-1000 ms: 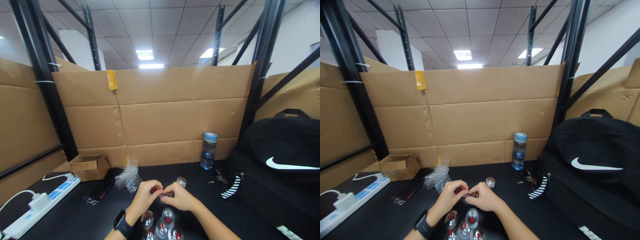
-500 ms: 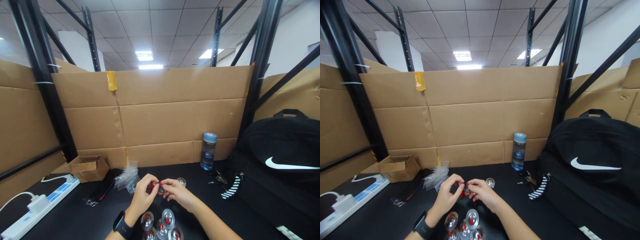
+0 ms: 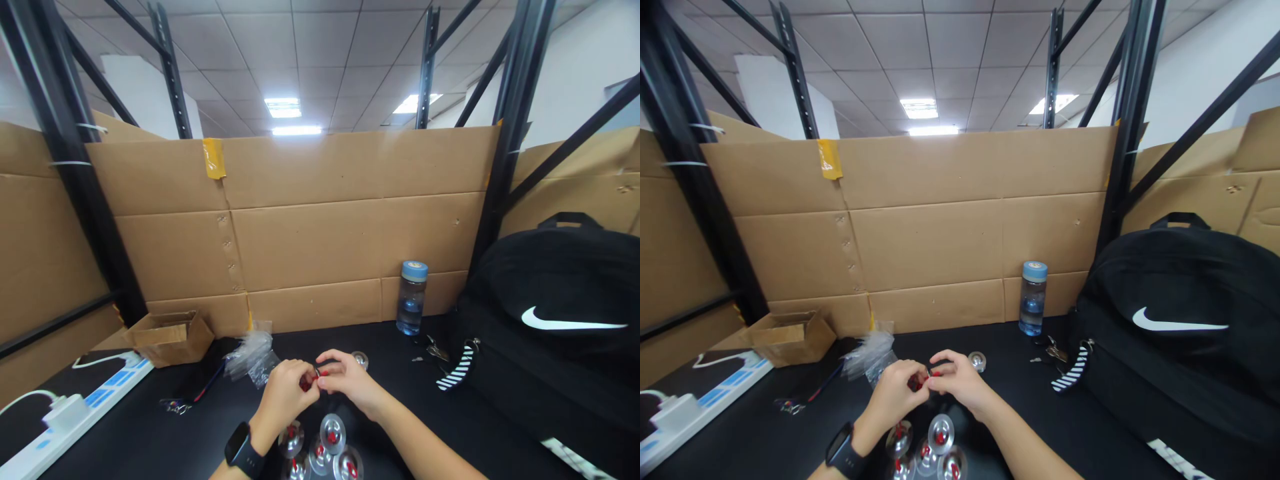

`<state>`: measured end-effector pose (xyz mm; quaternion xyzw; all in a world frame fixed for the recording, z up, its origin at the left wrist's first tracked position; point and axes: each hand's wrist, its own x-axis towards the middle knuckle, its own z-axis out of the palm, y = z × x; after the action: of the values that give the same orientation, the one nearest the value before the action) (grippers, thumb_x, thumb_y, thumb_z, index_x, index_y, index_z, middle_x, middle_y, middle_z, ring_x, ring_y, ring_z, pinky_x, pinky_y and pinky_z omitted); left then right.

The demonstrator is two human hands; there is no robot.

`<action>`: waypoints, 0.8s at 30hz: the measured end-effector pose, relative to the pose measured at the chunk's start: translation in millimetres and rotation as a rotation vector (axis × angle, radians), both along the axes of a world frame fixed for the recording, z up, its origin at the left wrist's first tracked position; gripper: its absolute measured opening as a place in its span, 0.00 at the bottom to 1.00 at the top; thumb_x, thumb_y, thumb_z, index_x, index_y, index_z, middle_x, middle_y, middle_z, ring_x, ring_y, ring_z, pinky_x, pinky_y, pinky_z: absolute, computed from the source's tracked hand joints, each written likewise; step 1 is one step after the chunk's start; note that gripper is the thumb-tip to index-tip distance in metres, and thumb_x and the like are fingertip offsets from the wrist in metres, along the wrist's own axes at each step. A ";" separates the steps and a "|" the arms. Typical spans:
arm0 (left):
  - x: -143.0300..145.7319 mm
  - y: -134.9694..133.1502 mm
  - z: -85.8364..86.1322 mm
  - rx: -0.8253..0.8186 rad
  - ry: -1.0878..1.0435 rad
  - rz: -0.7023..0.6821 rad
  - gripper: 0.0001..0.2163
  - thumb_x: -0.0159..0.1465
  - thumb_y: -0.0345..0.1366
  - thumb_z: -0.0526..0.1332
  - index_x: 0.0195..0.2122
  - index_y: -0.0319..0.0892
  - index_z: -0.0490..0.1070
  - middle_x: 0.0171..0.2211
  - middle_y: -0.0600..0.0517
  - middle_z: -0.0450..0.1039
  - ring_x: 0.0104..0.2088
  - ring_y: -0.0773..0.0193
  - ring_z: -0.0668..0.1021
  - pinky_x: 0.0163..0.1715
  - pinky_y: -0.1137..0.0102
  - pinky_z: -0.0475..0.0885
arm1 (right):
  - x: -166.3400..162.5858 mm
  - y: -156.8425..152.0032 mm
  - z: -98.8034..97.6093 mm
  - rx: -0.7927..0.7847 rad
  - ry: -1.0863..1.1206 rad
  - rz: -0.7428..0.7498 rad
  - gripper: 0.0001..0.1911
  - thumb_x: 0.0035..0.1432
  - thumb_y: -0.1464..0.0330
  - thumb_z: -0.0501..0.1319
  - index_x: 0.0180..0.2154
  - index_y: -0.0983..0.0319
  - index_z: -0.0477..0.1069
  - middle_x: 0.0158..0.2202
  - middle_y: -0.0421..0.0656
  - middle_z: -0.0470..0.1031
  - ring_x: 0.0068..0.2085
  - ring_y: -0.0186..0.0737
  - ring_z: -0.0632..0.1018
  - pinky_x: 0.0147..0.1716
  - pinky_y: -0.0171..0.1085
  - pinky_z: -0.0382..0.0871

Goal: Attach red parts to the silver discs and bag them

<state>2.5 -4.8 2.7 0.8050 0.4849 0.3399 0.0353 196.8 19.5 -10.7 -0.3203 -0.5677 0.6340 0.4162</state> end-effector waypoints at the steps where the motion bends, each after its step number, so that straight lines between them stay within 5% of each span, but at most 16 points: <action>1: -0.6 0.1 1.4 -0.040 0.010 0.036 0.05 0.55 0.28 0.62 0.27 0.43 0.76 0.26 0.53 0.77 0.29 0.63 0.77 0.35 0.70 0.66 | 2.2 4.1 -0.5 0.062 -0.047 -0.050 0.27 0.43 0.63 0.77 0.45 0.61 0.74 0.37 0.44 0.82 0.33 0.37 0.79 0.35 0.36 0.70; 7: -17.9 7.3 2.6 -0.214 0.101 0.160 0.05 0.56 0.30 0.62 0.30 0.43 0.78 0.30 0.52 0.79 0.33 0.63 0.78 0.33 0.72 0.63 | 48.3 31.2 9.0 0.571 -0.698 -0.391 0.12 0.49 0.71 0.67 0.39 0.60 0.78 0.35 0.43 0.81 0.36 0.41 0.79 0.39 0.37 0.69; 13: -28.1 12.0 -2.6 -0.178 0.135 0.135 0.04 0.60 0.33 0.63 0.32 0.43 0.78 0.32 0.50 0.78 0.36 0.60 0.78 0.36 0.69 0.64 | 83.2 41.4 8.9 0.524 -1.078 -0.378 0.12 0.49 0.68 0.68 0.39 0.57 0.80 0.38 0.45 0.81 0.43 0.46 0.79 0.41 0.38 0.67; 20: -7.7 -4.3 5.4 -0.302 0.003 -0.398 0.06 0.59 0.37 0.68 0.38 0.44 0.80 0.34 0.53 0.77 0.34 0.64 0.77 0.37 0.73 0.69 | 83.7 43.6 4.5 0.551 -0.934 -0.265 0.09 0.51 0.70 0.68 0.37 0.61 0.80 0.35 0.45 0.81 0.36 0.41 0.78 0.36 0.35 0.66; 24: 6.0 -10.4 1.1 -0.362 0.059 -0.534 0.07 0.57 0.34 0.71 0.38 0.46 0.82 0.35 0.52 0.79 0.36 0.64 0.79 0.40 0.73 0.70 | 85.5 44.5 2.6 0.567 -0.945 -0.262 0.11 0.47 0.71 0.69 0.37 0.61 0.80 0.35 0.44 0.80 0.36 0.40 0.77 0.36 0.35 0.66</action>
<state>8.6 -15.2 3.8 0.8940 0.3098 0.2033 0.2518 282.3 64.0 -8.1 -0.5126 -0.7960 0.1875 0.2617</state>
